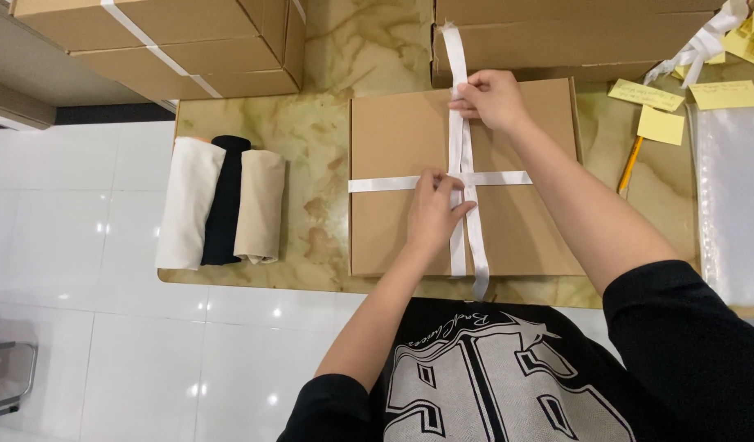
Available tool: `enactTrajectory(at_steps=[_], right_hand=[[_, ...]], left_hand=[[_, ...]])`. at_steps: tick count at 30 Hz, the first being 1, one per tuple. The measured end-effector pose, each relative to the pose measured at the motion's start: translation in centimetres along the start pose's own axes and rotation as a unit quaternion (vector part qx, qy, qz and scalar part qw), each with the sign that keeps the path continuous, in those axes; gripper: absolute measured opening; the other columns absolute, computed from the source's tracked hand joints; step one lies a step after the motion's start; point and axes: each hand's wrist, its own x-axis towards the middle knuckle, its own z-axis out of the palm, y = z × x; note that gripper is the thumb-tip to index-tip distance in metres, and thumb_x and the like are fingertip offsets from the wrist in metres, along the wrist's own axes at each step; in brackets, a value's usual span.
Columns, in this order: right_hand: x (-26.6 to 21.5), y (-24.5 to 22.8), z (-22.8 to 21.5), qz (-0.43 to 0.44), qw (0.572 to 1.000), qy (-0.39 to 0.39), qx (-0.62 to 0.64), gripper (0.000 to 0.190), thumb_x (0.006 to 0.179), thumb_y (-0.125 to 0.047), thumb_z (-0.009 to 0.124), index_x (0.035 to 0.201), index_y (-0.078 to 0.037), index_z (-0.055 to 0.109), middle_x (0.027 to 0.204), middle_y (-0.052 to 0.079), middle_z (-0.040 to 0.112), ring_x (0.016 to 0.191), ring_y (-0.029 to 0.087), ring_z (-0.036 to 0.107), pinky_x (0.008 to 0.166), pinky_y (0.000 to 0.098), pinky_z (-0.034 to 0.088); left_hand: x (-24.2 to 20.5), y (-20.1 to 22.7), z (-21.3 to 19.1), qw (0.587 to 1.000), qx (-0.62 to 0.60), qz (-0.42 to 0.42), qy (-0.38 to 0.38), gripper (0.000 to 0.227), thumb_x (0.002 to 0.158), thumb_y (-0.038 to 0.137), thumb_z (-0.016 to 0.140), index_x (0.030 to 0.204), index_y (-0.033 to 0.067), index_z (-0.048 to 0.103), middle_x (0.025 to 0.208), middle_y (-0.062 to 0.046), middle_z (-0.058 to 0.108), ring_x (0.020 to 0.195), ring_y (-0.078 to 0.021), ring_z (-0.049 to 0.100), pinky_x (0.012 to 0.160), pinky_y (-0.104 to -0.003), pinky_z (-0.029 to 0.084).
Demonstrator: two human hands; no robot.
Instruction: The person wraps a rolled cloth item in a clear plastic bag and places it inside a cardboard box. They then close the box and tie it securely with a white ribbon, finishing with a decorative bow on top.
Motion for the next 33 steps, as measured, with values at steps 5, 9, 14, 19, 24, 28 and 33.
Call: enactTrajectory(at_steps=[5, 9, 14, 19, 24, 28, 33], right_hand=[[-0.3, 3.7, 0.1, 0.023, 0.997, 0.02, 0.068, 0.014, 0.113, -0.023, 0.052, 0.105, -0.011, 0.055, 0.115, 0.01, 0.077, 0.113, 0.017, 0.081, 0.09, 0.0247, 0.069], [1.3, 6.5, 0.6, 0.01, 0.996, 0.035, 0.085, 0.011, 0.113, -0.02, 0.051, 0.108, -0.011, 0.056, 0.114, 0.008, 0.079, 0.11, 0.016, 0.082, 0.088, 0.023, 0.067], [-0.2, 6.0, 1.3, -0.037, 0.995, 0.059, 0.071, 0.013, 0.113, -0.015, 0.051, 0.103, -0.011, 0.058, 0.113, 0.007, 0.08, 0.109, 0.016, 0.082, 0.09, 0.0228, 0.067], [0.9, 7.7, 1.5, -0.041, 0.992, 0.07, 0.096, 0.012, 0.112, -0.015, 0.053, 0.103, -0.011, 0.058, 0.114, 0.008, 0.08, 0.109, 0.016, 0.082, 0.087, 0.02, 0.066], [-1.2, 6.1, 0.8, -0.021, 0.988, 0.07, 0.132, 0.012, 0.112, -0.018, 0.052, 0.103, -0.012, 0.058, 0.117, 0.006, 0.08, 0.112, 0.017, 0.082, 0.092, 0.0206, 0.065], [-2.6, 6.0, -1.0, -0.035, 0.978, 0.062, 0.198, 0.027, 0.117, -0.028, 0.039, 0.132, -0.005, 0.034, 0.124, 0.019, 0.077, 0.114, 0.026, 0.08, 0.094, 0.0339, 0.068], [-6.1, 3.0, -3.8, -0.046, 0.965, 0.08, 0.246, 0.025, 0.118, -0.033, 0.035, 0.129, -0.012, 0.028, 0.118, 0.02, 0.079, 0.101, 0.024, 0.085, 0.081, 0.0276, 0.072]], left_hand=[[-2.0, 0.4, 2.2, 0.986, 0.042, 0.068, 0.145, 0.052, 0.084, 0.035, 0.09, 0.116, 0.0026, 0.065, 0.137, -0.02, 0.049, 0.127, -0.0392, 0.056, 0.099, -0.049, 0.05], [-2.4, 1.4, 2.6, 0.988, 0.047, 0.019, 0.149, 0.059, 0.083, 0.052, 0.084, 0.117, 0.0067, 0.068, 0.149, -0.019, 0.045, 0.132, -0.0398, 0.054, 0.101, -0.052, 0.05], [-2.2, 2.4, 2.0, 0.978, 0.02, 0.023, 0.206, 0.021, 0.087, 0.017, 0.088, 0.097, 0.0078, 0.072, 0.146, -0.017, 0.046, 0.1, -0.0284, 0.059, 0.096, -0.05, 0.05], [-2.0, 1.1, 2.7, 0.979, -0.06, 0.006, 0.195, 0.015, 0.085, 0.014, 0.089, 0.085, 0.0095, 0.074, 0.127, -0.013, 0.053, 0.107, -0.0307, 0.057, 0.094, -0.042, 0.048], [-1.4, 1.5, 0.3, 0.977, -0.159, -0.093, 0.109, 0.011, 0.093, 0.019, 0.079, 0.086, 0.0113, 0.076, 0.102, -0.003, 0.062, 0.102, -0.0231, 0.061, 0.095, -0.034, 0.049], [0.1, -1.7, 0.2, 0.977, -0.123, -0.173, 0.023, 0.018, 0.094, 0.035, 0.08, 0.093, 0.0178, 0.074, 0.085, 0.0, 0.076, 0.081, -0.0225, 0.075, 0.071, -0.036, 0.059], [0.5, -0.5, -3.5, 0.941, -0.272, -0.202, 0.006, 0.014, 0.099, 0.012, 0.071, 0.105, -0.0001, 0.066, 0.084, -0.012, 0.077, 0.064, -0.0178, 0.077, 0.056, -0.028, 0.067]])
